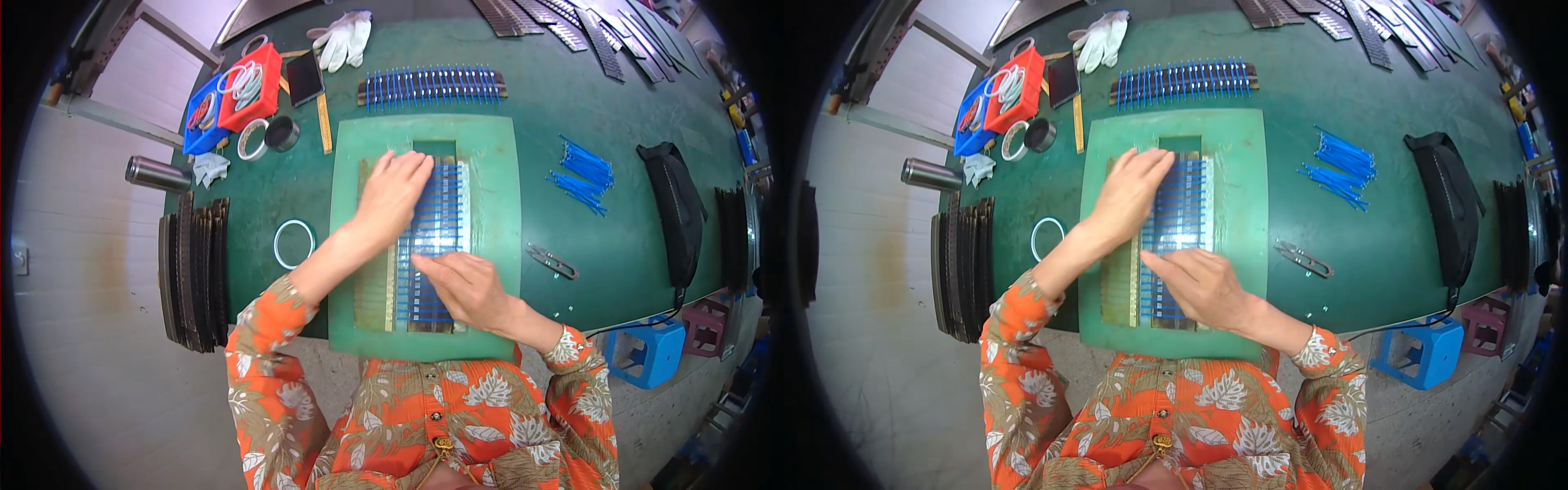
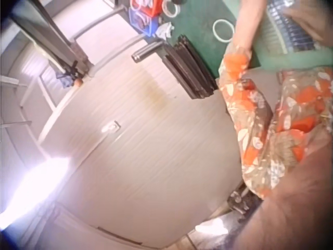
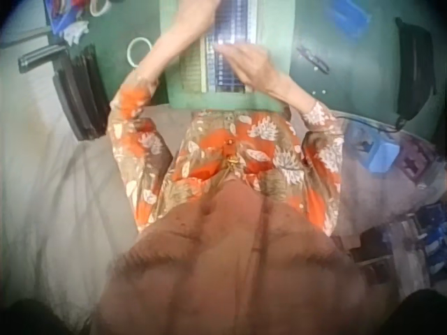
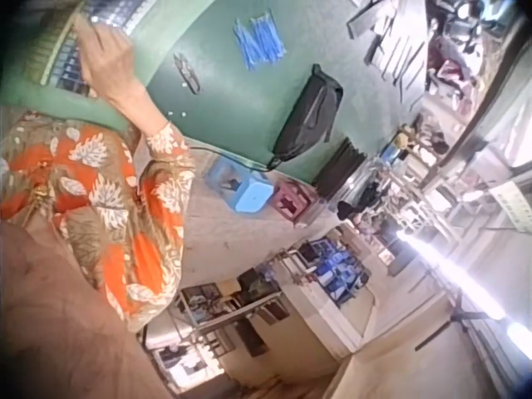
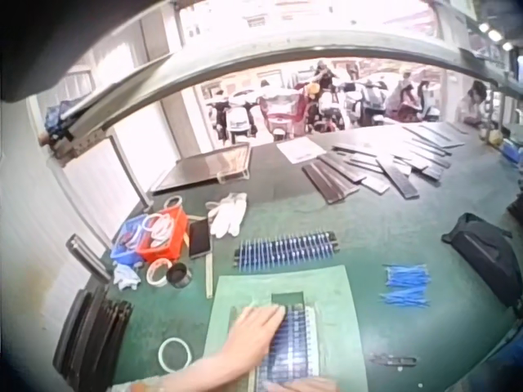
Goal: Assembling electronic components onto a template at a factory workbench.
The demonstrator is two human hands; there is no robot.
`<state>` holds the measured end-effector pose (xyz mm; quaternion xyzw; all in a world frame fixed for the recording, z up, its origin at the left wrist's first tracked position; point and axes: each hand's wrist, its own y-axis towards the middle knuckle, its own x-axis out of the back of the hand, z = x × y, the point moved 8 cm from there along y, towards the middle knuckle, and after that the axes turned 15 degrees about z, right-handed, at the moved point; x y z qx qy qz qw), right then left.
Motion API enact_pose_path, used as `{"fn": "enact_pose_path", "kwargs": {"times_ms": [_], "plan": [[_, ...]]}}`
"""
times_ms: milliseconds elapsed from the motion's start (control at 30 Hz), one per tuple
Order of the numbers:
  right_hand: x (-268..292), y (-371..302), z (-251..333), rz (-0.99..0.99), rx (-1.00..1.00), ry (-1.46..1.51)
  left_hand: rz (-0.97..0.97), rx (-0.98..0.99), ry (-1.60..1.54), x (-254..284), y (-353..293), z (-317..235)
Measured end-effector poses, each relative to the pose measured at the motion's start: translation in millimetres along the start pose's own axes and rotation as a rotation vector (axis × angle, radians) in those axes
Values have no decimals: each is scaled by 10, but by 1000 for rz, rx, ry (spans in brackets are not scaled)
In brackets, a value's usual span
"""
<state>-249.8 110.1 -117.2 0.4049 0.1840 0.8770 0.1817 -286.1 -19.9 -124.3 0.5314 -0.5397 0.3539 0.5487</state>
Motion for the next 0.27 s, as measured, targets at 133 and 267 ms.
{"fn": "enact_pose_path", "kwargs": {"times_ms": [133,267], "plan": [[-47,-103,-116,23,-37,28,238,138,208,-338,355,61],[-13,-104,-105,-1,-18,16,500,291,40,-443,488,237]]}}
